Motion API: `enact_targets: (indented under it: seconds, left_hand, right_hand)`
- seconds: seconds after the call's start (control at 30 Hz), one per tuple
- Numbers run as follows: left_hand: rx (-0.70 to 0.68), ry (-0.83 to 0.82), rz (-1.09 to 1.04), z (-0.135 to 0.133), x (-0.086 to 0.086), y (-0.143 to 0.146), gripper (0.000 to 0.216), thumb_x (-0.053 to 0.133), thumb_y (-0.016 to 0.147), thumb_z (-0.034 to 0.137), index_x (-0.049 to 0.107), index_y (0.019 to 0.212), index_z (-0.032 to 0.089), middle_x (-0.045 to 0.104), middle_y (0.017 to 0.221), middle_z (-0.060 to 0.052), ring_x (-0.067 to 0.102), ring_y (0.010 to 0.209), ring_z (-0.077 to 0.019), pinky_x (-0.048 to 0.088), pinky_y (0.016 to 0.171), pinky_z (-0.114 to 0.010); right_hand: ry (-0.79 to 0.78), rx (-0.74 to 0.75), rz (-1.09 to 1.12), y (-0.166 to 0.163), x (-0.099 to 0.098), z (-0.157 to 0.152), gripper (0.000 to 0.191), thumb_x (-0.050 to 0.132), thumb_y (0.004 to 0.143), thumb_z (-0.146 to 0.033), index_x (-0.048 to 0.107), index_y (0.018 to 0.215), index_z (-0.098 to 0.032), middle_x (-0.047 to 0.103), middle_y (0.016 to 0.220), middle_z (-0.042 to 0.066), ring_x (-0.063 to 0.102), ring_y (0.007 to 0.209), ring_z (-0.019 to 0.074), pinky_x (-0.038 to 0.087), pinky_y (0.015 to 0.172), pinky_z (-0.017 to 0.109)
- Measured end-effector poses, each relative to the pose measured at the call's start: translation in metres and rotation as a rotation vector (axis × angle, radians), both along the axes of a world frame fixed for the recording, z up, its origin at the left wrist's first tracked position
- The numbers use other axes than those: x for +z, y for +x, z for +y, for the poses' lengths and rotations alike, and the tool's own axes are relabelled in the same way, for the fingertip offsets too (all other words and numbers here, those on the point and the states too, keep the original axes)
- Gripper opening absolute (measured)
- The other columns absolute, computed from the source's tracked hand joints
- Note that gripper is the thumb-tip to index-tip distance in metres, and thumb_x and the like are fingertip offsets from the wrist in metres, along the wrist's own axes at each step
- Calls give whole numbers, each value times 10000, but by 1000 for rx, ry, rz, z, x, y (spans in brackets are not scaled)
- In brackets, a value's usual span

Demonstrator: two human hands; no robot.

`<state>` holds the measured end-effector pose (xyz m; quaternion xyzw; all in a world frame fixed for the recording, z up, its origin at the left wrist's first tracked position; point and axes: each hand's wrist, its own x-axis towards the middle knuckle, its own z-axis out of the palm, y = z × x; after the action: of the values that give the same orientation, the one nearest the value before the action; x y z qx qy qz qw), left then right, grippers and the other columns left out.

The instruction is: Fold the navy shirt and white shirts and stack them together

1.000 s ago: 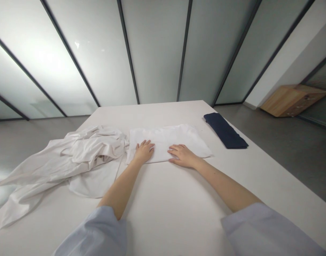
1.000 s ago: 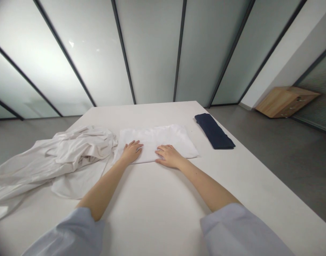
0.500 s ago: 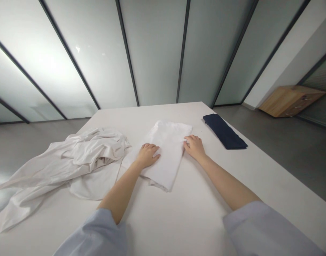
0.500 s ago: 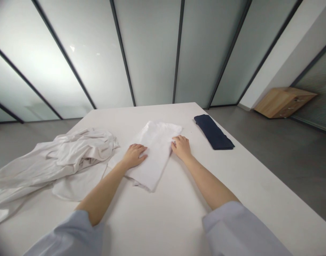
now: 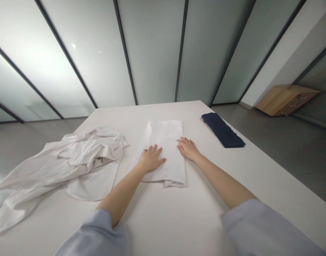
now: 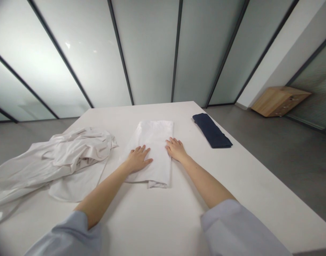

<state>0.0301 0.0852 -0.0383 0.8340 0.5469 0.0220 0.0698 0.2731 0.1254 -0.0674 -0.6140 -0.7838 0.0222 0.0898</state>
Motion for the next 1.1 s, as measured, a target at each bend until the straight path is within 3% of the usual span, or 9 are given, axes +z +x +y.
enact_targets:
  seconds: [0.07, 0.13, 0.27, 0.37, 0.5, 0.63, 0.8, 1.0, 1.1]
  left_hand:
    - [-87, -43, -46, 3, 6, -3, 604, 487, 863, 577, 479, 1385, 273, 451, 1483, -83, 434, 1328, -305, 328, 1084, -448]
    - [-74, -24, -124, 10, 10, -9, 526, 465, 893, 508, 511, 1351, 255, 549, 1390, -70, 510, 1251, -252, 357, 1065, -370]
    - [308, 168, -168, 28, 7, -28, 450, 426, 921, 415, 550, 1291, 191, 584, 1299, -124, 514, 1214, -270, 396, 1019, -387]
    - [468, 153, -123, 34, -1, -39, 453, 454, 904, 475, 598, 1219, 183, 546, 1343, -145, 472, 1251, -317, 387, 1022, -447]
    - [397, 103, -143, 36, -7, -37, 431, 490, 890, 449, 596, 1210, 182, 514, 1398, -132, 446, 1295, -302, 356, 1061, -427]
    - [293, 68, -246, 40, -9, -30, 337, 502, 873, 311, 592, 1173, 187, 608, 1291, -113, 524, 1222, -262, 405, 1020, -379]
    - [317, -92, -664, 45, -14, -27, 327, 510, 878, 309, 539, 1179, 184, 704, 1043, -76, 658, 916, -200, 510, 823, -335]
    - [343, -402, -1323, 49, -19, -31, 845, 588, 829, 256, 90, 1512, 246, 699, 1126, -93, 692, 822, -189, 553, 773, -373]
    - [351, -439, -1522, 49, -16, -38, 907, 654, 757, 227, 166, 1521, 268, 693, 1151, -91, 702, 845, -208, 555, 810, -386]
  right_hand:
    - [36, -62, 43, 8, 0, 5, 453, 382, 948, -315, 537, 1350, -176, 466, 1459, 135, 443, 1312, 278, 348, 1068, 441]
    - [70, -156, 97, 14, -1, 8, 440, 411, 927, -322, 583, 1299, -162, 546, 1374, 138, 511, 1228, 274, 401, 1013, 406]
    - [120, -306, 163, 17, -2, 11, 407, 399, 920, -394, 691, 1154, -233, 659, 1174, 97, 580, 1082, 283, 441, 936, 422]
    - [111, -342, 138, 16, -1, 11, 396, 425, 909, -421, 724, 1090, -236, 654, 1151, 119, 576, 1060, 307, 441, 914, 442]
    - [79, -335, 96, 13, 1, 10, 395, 462, 896, -407, 699, 1133, -198, 625, 1181, 165, 551, 1087, 340, 424, 925, 468]
    - [74, -309, 160, 10, 0, 10, 359, 471, 879, -317, 653, 1159, -187, 636, 1179, 149, 565, 1087, 313, 431, 930, 438]
    - [12, -216, 505, 7, 1, 11, 341, 423, 884, -285, 562, 1176, -175, 687, 1085, 105, 630, 992, 231, 472, 879, 349]
    - [-173, -237, 987, 7, 4, 12, 497, 467, 823, -271, 420, 1311, -194, 706, 918, 41, 661, 741, 194, 514, 672, 308]
    - [-221, -245, 1258, 11, 9, 10, 544, 540, 726, -229, 471, 1266, -225, 688, 817, -4, 647, 710, 184, 508, 656, 288]
